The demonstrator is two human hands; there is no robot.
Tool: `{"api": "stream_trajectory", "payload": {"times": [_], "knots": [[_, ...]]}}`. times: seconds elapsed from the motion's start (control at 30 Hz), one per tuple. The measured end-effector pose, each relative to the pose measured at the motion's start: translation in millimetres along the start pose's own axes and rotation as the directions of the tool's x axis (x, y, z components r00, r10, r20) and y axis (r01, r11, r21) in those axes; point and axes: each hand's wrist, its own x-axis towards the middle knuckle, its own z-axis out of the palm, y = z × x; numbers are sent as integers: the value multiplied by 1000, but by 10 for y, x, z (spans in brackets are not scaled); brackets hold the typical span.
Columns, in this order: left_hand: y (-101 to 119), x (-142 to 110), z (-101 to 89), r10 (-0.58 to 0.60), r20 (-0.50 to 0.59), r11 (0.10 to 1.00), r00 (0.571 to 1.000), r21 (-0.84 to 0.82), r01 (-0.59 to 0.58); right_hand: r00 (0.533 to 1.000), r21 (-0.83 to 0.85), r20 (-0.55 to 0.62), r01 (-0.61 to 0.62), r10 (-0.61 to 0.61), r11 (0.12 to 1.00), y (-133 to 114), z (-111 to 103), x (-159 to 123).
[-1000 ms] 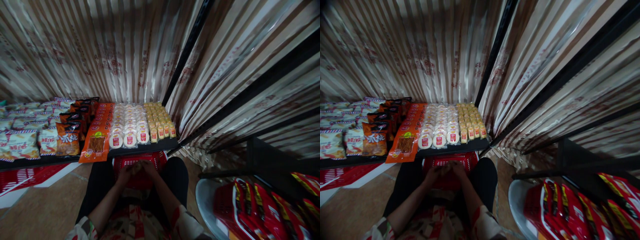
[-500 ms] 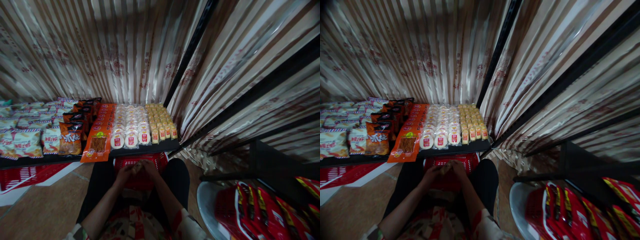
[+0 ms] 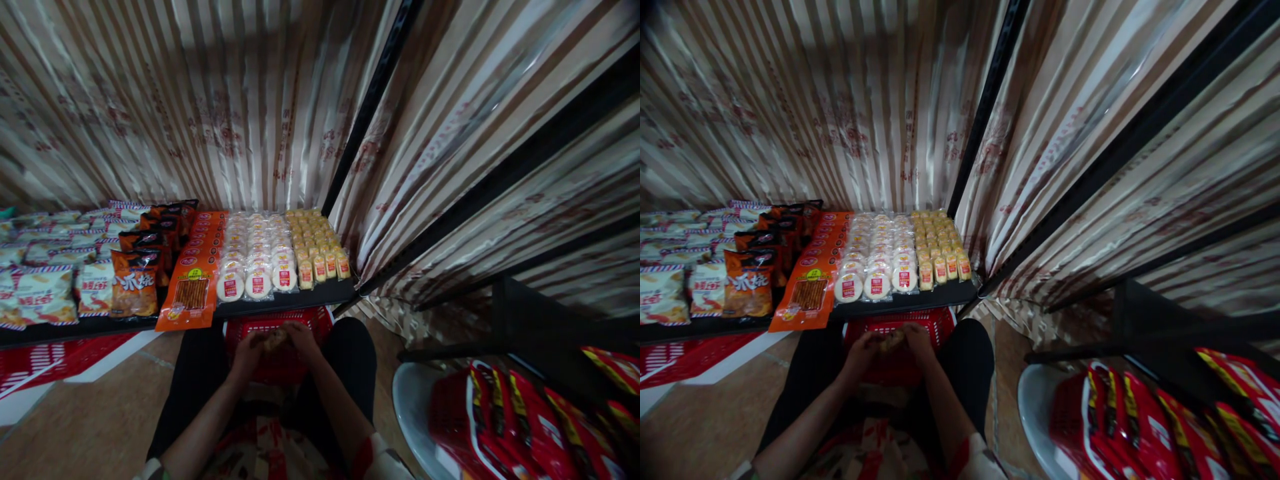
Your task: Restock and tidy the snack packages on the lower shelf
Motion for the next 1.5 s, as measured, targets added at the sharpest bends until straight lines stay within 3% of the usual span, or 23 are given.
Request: {"api": "stream_trajectory", "payload": {"times": [0.3,0.73,1.13,1.3,1.5], "knots": [[6,-16,117,6,33,999,999,50,-7,997,6,-71,39,-39,999,-91,-97,-54],[-126,18,202,20,106,1000,994,4,-21,999,-72,-25,35,-37,997,-308,-165,-170],[-134,9,280,-67,279,983,958,-148,112,998,-12,52,-31,32,999,-409,-211,-191],[-115,6,296,-140,251,954,958,-224,198,997,-18,72,-16,17,1000,-440,-222,-206],[-59,-25,274,-151,202,960,968,-202,192,995,-32,96,13,-9,999,-472,-252,-230]]}}
